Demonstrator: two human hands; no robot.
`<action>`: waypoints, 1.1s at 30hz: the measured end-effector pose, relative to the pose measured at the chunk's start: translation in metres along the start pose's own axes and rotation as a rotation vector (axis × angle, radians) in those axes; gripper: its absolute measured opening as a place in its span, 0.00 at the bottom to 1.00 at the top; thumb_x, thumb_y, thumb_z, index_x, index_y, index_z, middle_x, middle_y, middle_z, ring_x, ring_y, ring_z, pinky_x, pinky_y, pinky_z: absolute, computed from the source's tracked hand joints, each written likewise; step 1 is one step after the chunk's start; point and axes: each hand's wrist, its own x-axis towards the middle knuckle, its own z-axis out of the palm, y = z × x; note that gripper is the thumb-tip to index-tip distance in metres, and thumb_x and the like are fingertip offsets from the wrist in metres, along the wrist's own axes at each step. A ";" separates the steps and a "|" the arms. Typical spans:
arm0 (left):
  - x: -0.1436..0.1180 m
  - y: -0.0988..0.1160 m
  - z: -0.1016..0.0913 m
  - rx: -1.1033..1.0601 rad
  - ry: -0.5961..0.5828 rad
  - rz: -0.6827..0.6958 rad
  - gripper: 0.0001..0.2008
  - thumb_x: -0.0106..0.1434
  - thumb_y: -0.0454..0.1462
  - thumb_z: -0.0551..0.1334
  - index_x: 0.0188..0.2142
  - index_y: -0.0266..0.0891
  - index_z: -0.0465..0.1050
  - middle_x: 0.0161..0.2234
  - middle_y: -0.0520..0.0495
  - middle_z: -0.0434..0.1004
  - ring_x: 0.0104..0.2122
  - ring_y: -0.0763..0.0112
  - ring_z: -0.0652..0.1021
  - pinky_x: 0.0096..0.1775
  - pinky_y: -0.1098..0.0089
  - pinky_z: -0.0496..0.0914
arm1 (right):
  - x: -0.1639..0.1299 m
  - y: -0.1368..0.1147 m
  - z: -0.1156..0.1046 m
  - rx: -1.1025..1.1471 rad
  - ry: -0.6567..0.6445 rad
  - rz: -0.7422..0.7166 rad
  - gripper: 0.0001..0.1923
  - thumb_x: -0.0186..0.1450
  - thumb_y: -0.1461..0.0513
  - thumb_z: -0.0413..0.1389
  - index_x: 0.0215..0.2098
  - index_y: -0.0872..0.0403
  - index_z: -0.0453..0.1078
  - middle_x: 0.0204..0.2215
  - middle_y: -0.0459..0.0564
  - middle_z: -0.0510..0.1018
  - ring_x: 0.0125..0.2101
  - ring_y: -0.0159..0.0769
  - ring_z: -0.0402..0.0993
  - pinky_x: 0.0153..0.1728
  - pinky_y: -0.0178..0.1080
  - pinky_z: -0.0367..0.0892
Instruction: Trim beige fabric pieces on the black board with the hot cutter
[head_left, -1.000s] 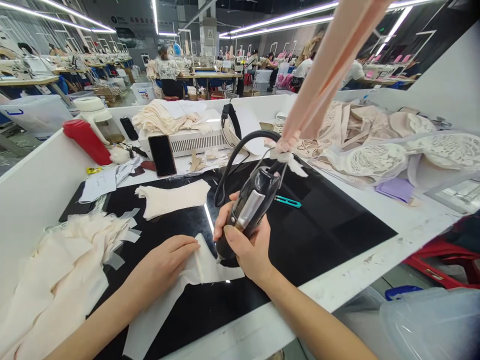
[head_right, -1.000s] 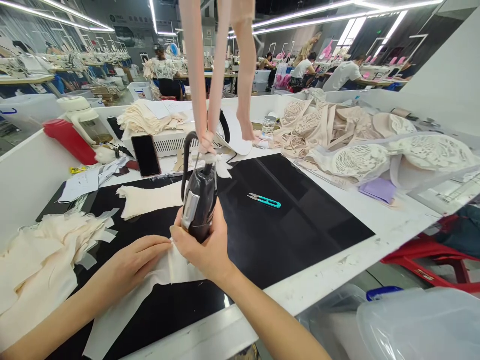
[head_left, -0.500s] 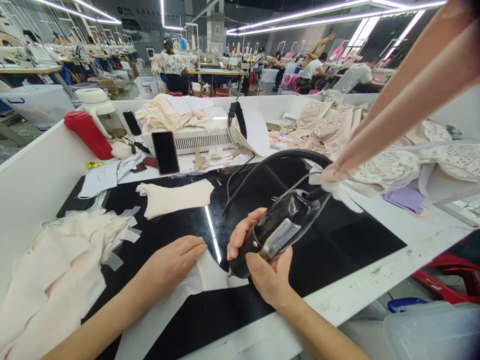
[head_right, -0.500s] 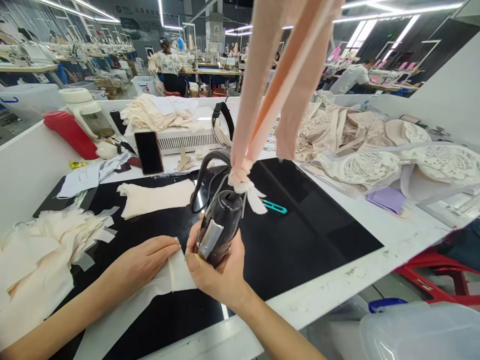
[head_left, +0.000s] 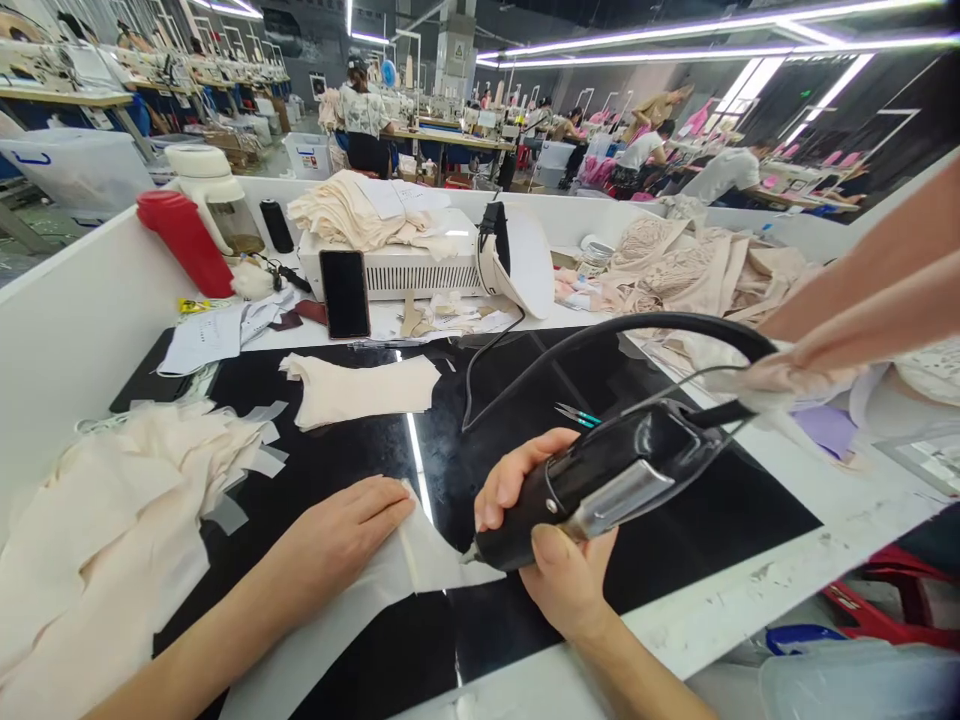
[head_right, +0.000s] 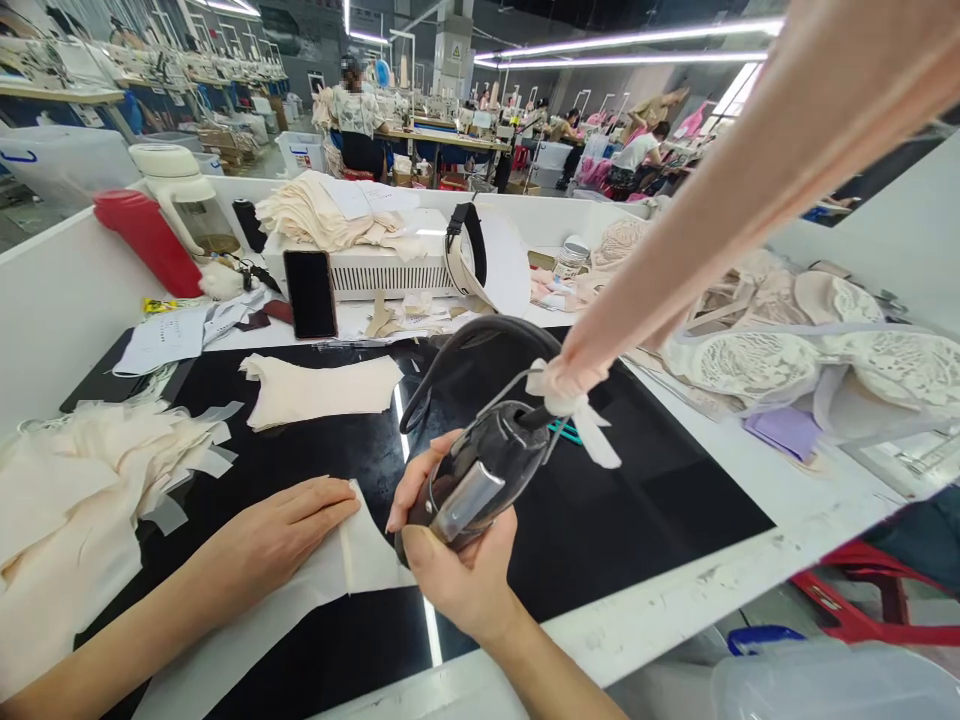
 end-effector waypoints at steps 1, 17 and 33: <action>-0.001 0.000 0.001 -0.005 0.008 -0.003 0.23 0.72 0.25 0.50 0.62 0.38 0.67 0.59 0.41 0.74 0.60 0.61 0.75 0.62 0.57 0.74 | 0.002 0.000 0.001 0.003 0.003 -0.003 0.20 0.67 0.58 0.66 0.55 0.42 0.69 0.34 0.43 0.75 0.28 0.30 0.73 0.28 0.36 0.71; 0.006 0.009 0.000 -0.038 0.145 0.007 0.20 0.70 0.23 0.53 0.58 0.34 0.71 0.54 0.38 0.78 0.55 0.59 0.79 0.57 0.59 0.78 | 0.050 0.039 0.027 -0.113 0.096 -0.069 0.20 0.65 0.55 0.66 0.50 0.45 0.65 0.31 0.40 0.74 0.24 0.31 0.73 0.27 0.37 0.72; 0.006 0.008 0.000 -0.071 0.115 -0.002 0.23 0.68 0.22 0.51 0.60 0.35 0.69 0.55 0.40 0.78 0.58 0.59 0.78 0.59 0.59 0.77 | 0.049 0.043 0.029 -0.119 0.091 -0.077 0.20 0.65 0.55 0.66 0.51 0.45 0.65 0.30 0.40 0.74 0.25 0.31 0.73 0.27 0.37 0.71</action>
